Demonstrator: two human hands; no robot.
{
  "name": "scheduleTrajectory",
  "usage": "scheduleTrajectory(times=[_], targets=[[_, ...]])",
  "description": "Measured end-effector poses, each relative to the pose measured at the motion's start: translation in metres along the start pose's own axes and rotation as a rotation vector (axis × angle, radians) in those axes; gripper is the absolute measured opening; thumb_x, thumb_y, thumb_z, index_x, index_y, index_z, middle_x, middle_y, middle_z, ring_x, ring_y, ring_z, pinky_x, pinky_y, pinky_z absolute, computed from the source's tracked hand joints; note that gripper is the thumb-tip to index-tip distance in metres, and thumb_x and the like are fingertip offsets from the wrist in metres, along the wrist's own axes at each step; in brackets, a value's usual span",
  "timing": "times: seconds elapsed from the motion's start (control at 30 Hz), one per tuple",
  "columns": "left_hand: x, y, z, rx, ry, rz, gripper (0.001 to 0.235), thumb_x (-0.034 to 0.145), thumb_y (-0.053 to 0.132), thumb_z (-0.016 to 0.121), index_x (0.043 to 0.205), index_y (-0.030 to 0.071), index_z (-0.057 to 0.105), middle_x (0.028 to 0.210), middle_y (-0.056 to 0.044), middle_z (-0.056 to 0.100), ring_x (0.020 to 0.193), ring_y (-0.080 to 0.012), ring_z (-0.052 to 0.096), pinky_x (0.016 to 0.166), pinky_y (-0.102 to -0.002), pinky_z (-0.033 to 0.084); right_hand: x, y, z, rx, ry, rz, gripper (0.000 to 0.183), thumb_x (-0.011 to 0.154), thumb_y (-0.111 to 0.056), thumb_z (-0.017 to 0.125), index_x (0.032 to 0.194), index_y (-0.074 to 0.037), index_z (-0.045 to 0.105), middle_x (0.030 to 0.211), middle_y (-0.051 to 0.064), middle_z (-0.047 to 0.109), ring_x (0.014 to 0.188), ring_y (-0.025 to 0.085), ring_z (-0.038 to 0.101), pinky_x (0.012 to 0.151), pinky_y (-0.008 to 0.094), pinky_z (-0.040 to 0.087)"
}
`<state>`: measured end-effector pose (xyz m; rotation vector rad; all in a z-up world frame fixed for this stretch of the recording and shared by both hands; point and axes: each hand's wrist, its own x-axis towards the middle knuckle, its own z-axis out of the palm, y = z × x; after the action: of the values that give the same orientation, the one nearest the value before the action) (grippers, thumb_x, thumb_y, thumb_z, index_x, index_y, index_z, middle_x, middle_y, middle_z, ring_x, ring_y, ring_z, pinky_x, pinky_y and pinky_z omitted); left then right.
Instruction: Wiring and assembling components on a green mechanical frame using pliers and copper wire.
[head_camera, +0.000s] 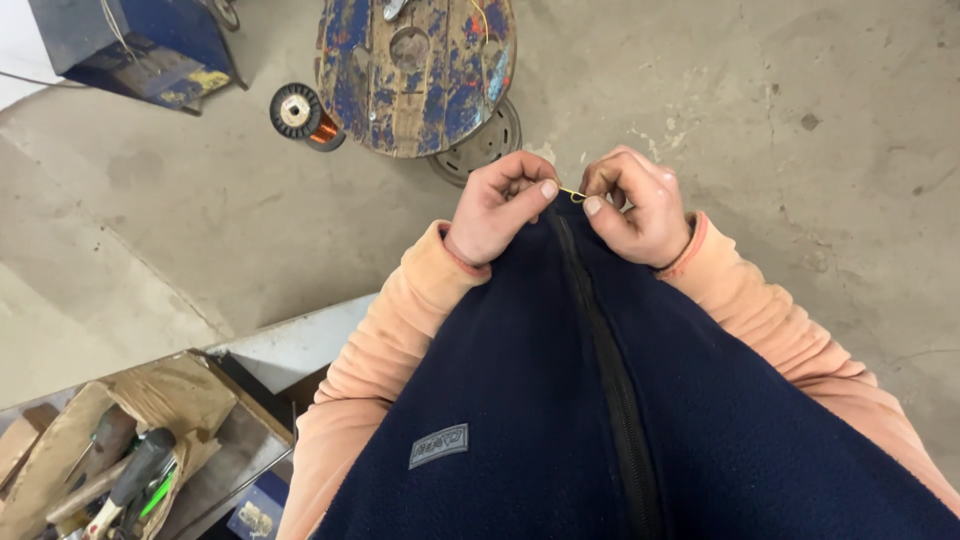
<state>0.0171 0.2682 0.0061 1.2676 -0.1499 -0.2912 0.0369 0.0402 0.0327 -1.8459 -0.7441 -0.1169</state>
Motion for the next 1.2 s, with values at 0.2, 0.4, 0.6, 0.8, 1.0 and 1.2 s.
scheduleTrajectory(times=[0.2,0.4,0.6,0.8,1.0,1.2], targets=[[0.005,0.001,0.0,-0.013,-0.026,0.01,0.014,0.104,0.011,0.068,0.115,0.002,0.065,0.097,0.002,0.066,0.077,-0.0027,0.056,0.069,-0.019,0.046,0.005,0.003,-0.001,0.029,0.015,0.018,0.007,0.094,-0.002,0.066,0.097,-0.001,0.06,0.096,0.009,0.067,0.071,0.015,0.062,0.063,0.026,0.05],[-0.001,0.016,-0.002,-0.263,-0.046,0.086,0.01,0.11,0.014,0.054,0.116,0.006,0.055,0.123,-0.009,0.063,0.073,-0.0102,0.056,0.07,-0.023,0.048,0.003,0.015,0.005,0.096,-0.028,0.205,0.006,0.094,-0.003,0.063,0.097,-0.001,0.058,0.09,0.008,0.062,0.072,0.015,0.056,0.065,0.028,0.046],[-0.006,0.013,-0.033,-0.411,0.208,0.081,0.012,0.11,0.019,0.049,0.118,0.01,0.048,0.098,-0.012,0.064,0.06,-0.0134,0.048,0.056,-0.025,0.04,-0.009,0.044,0.004,0.083,-0.073,0.372,0.004,0.093,-0.002,0.061,0.095,0.0,0.058,0.083,0.007,0.059,0.071,0.015,0.055,0.065,0.03,0.044],[-0.021,0.025,-0.079,-0.366,0.432,0.159,0.01,0.112,0.019,0.053,0.119,0.013,0.05,0.08,-0.001,0.045,0.059,-0.0112,0.037,0.052,-0.026,0.038,-0.016,0.067,-0.006,0.059,-0.073,0.475,0.004,0.096,-0.002,0.06,0.095,0.001,0.057,0.075,0.005,0.057,0.066,0.012,0.052,0.063,0.029,0.042],[-0.041,0.037,-0.137,-0.246,0.709,0.288,0.01,0.113,0.018,0.057,0.119,0.011,0.052,0.08,0.0,0.044,0.057,-0.0097,0.035,0.05,-0.025,0.033,-0.009,0.083,-0.014,0.049,-0.072,0.443,0.002,0.098,-0.001,0.06,0.098,0.001,0.058,0.077,0.005,0.059,0.068,0.01,0.053,0.066,0.028,0.044],[-0.048,0.033,-0.141,0.19,0.775,0.227,0.013,0.112,0.015,0.063,0.122,0.01,0.056,0.088,0.001,0.054,0.064,-0.0072,0.042,0.056,-0.024,0.036,0.011,0.077,-0.018,-0.054,-0.148,0.364,0.005,0.097,-0.004,0.066,0.097,0.0,0.062,0.082,0.006,0.062,0.067,0.012,0.055,0.065,0.029,0.045]])
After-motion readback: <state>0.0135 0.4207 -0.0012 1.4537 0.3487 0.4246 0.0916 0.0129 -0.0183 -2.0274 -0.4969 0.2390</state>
